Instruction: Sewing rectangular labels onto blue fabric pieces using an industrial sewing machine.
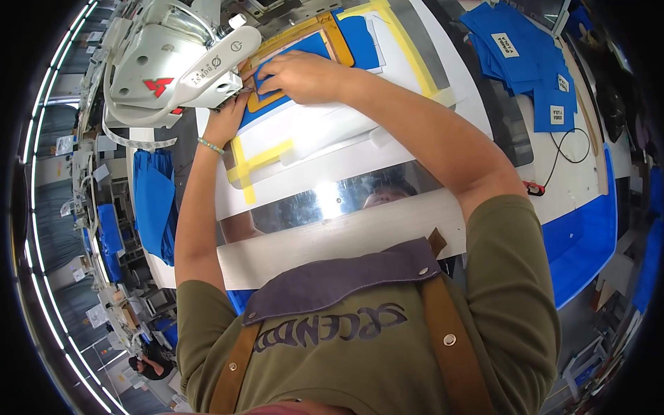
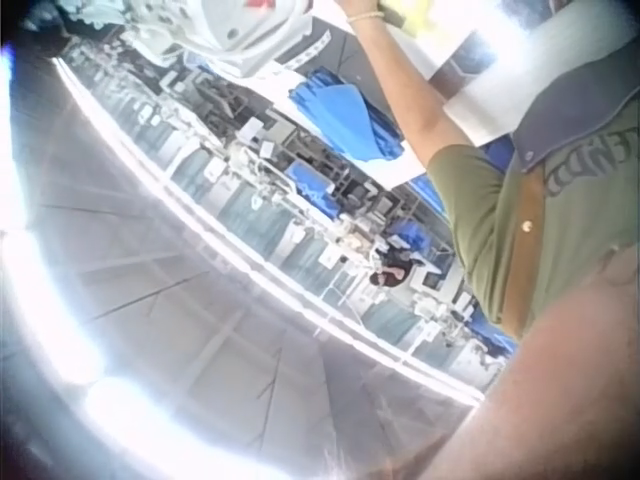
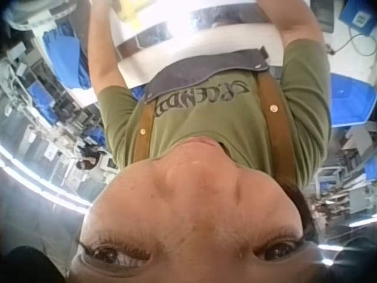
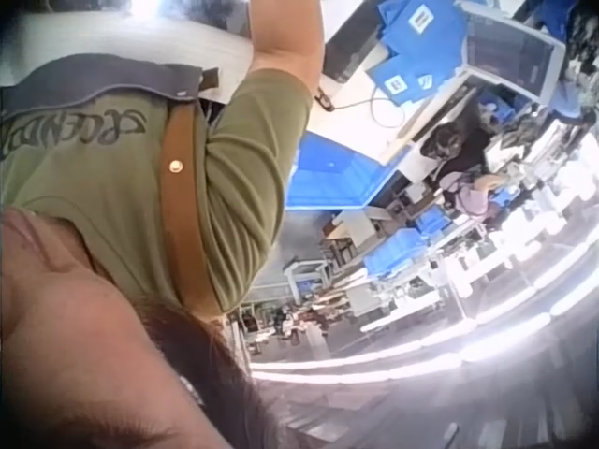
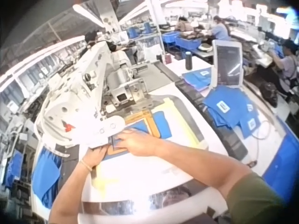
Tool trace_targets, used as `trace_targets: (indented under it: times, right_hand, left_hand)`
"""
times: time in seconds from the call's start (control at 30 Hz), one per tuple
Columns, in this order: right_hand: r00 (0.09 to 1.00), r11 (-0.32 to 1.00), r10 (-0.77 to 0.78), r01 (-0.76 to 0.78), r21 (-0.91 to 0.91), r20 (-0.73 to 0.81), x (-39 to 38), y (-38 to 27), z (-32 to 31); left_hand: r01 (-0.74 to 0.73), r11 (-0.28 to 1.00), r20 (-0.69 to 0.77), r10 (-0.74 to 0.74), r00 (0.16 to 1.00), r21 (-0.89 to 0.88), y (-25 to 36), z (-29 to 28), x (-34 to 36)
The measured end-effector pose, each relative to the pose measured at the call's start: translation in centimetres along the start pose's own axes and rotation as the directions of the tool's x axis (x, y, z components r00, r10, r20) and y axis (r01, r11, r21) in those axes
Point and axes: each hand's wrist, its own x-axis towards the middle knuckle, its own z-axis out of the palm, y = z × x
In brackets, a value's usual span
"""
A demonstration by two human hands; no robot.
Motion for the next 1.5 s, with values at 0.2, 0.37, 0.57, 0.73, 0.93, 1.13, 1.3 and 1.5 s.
trace_targets:
  times: [0.2,0.37,0.57,0.73,0.93,1.13,1.3,1.5]
  right_hand:
    - [0.999,1.0,0.025,-0.025,-0.001,0.039,-0.1,0.4,0.2]
    - [0.999,1.0,0.018,-0.018,-0.003,0.039,0.1,0.2,0.1]
    - [0.999,0.999,0.024,-0.025,0.027,0.041,0.5,-0.1,0.2]
    - [0.997,0.997,0.031,-0.026,-0.069,0.077,0.2,-0.3,-0.5]
    - [0.992,0.99,0.023,-0.005,-0.14,0.127,1.3,-0.2,-1.0]
    - [0.972,0.99,0.099,-0.074,-0.124,0.213,2.4,-0.4,-1.8]
    - [0.97,0.992,0.115,-0.1,-0.078,0.213,2.9,-1.0,-2.2]
    - [0.963,0.985,0.173,-0.169,-0.035,0.205,3.1,0.0,-1.7]
  left_hand:
    - [0.19,0.846,-0.106,-0.277,0.955,-0.498,-1.2,0.5,-0.3]
    - [0.175,0.927,-0.013,-0.19,0.982,-0.332,-1.3,-0.8,-0.1]
    - [0.137,0.939,-0.02,-0.151,0.988,-0.316,-2.3,-1.3,0.5]
    - [0.207,0.937,0.018,-0.211,0.977,-0.283,-0.8,-1.7,0.7]
    - [0.187,0.959,0.033,-0.185,0.982,-0.214,-1.8,-2.1,0.5]
    - [0.135,0.988,0.074,-0.129,0.989,-0.082,-5.4,-0.7,0.7]
    - [0.107,0.99,0.133,-0.118,0.984,0.087,-7.0,-0.5,0.5]
    - [0.187,0.979,0.062,-0.182,0.981,-0.085,-5.2,-0.1,1.0]
